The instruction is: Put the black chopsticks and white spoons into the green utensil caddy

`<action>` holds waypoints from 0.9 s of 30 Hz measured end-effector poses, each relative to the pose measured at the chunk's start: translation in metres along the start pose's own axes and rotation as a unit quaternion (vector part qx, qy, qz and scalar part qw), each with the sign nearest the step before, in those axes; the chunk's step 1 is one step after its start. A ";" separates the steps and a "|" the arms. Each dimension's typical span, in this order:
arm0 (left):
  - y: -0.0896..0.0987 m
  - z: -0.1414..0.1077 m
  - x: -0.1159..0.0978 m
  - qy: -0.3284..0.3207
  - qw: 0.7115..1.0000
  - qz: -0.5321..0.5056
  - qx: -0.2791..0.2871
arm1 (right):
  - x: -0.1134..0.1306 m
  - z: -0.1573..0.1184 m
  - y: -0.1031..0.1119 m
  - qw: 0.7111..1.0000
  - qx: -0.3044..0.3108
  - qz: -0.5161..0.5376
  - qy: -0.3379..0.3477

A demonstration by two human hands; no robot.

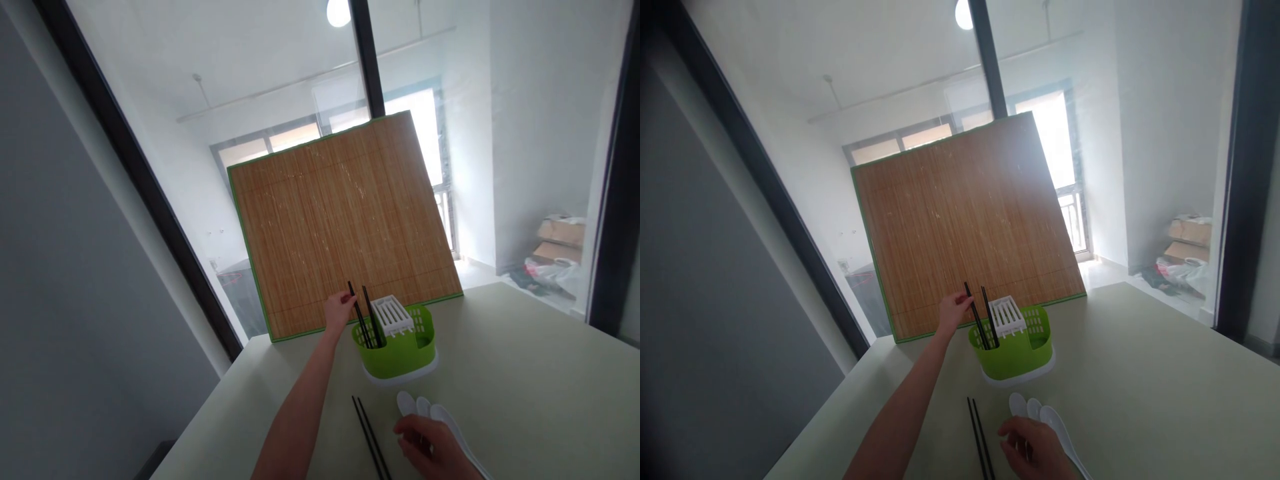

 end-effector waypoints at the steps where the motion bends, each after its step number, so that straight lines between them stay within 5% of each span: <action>1: -0.006 -0.002 0.007 0.009 1.000 -0.003 0.005 | 0.000 0.001 -0.001 1.000 0.003 -0.010 0.002; 10: -0.043 -0.001 0.042 0.060 0.996 -0.059 0.034 | 0.003 0.001 -0.009 0.998 0.043 -0.047 -0.017; 19: -0.060 0.000 0.041 0.064 0.989 -0.119 0.056 | 0.007 0.001 -0.011 0.995 0.065 -0.070 -0.031; 23: -0.056 -0.004 0.040 0.065 0.989 -0.125 0.044 | 0.009 0.000 -0.017 0.993 0.079 -0.084 -0.028; 27: -0.030 -0.025 0.051 0.072 0.991 -0.116 -0.013 | 0.004 -0.003 -0.029 0.988 0.107 -0.109 -0.021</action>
Point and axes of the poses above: each hand's wrist, its own z-axis towards the middle knuckle, its own y-axis out of the back of the hand, x = y × z, the point moved 10 cm from there along z, towards the middle knuckle, and after that the axes turned 5 degrees about -y, right-handed, at the moved point
